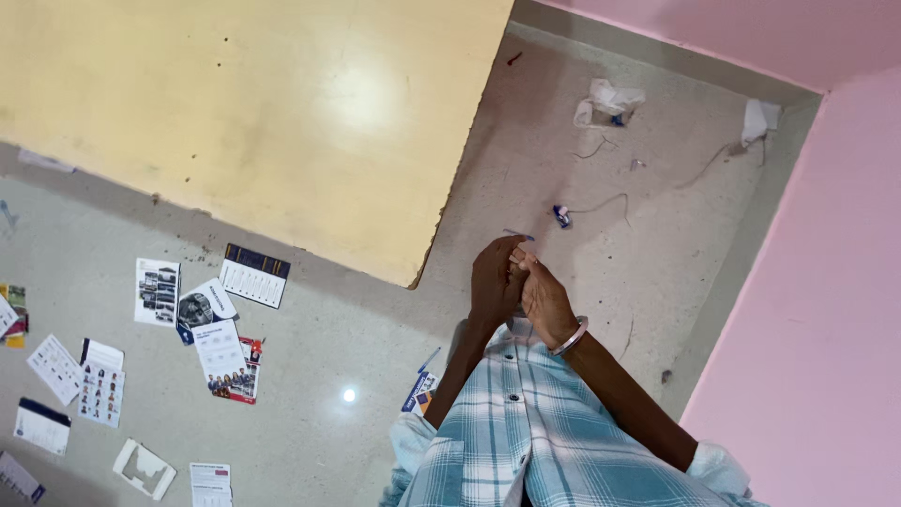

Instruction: The person picks up several blue and pink pens from the floor and places them into a clear plastic container labeled 'Sewing Kit' before closing it.

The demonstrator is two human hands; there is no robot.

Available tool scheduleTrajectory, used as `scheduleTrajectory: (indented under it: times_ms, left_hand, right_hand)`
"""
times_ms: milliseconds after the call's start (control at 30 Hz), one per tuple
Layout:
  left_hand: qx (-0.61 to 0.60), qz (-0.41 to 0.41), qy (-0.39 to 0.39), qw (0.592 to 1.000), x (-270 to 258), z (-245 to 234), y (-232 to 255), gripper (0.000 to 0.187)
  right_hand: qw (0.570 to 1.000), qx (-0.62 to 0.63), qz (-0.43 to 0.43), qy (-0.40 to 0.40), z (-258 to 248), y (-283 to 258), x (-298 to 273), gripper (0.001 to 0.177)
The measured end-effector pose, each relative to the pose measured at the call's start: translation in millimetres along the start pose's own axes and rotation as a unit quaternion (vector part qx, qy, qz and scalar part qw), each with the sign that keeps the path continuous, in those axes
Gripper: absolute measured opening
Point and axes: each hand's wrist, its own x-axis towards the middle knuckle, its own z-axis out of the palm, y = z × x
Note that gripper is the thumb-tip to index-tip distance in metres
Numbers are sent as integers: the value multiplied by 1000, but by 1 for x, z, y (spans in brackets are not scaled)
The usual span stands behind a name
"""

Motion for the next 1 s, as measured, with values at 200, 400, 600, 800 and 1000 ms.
scheduleTrajectory:
  times_ms: [200,400,600,800,1000]
  left_hand:
    - [28,-106,139,984,-81,2,-40,29]
    - [122,-116,236,957,-165,40,-38,29]
    - [68,-187,281,939,-257,111,-33,29]
    - [45,-183,334,924,-261,158,-14,24]
    - [-29,-157,330,930,-245,192,20,22]
  right_hand:
    - [979,-140,95,-116,-2,23,-10,80]
    - [957,-198,148,-151,-16,47,-69,64]
    - [921,-257,225,-186,-51,61,-131,52]
    - [918,-293,206,-170,-79,48,-157,51]
    - [924,-295,179,-167,-103,11,-168,54]
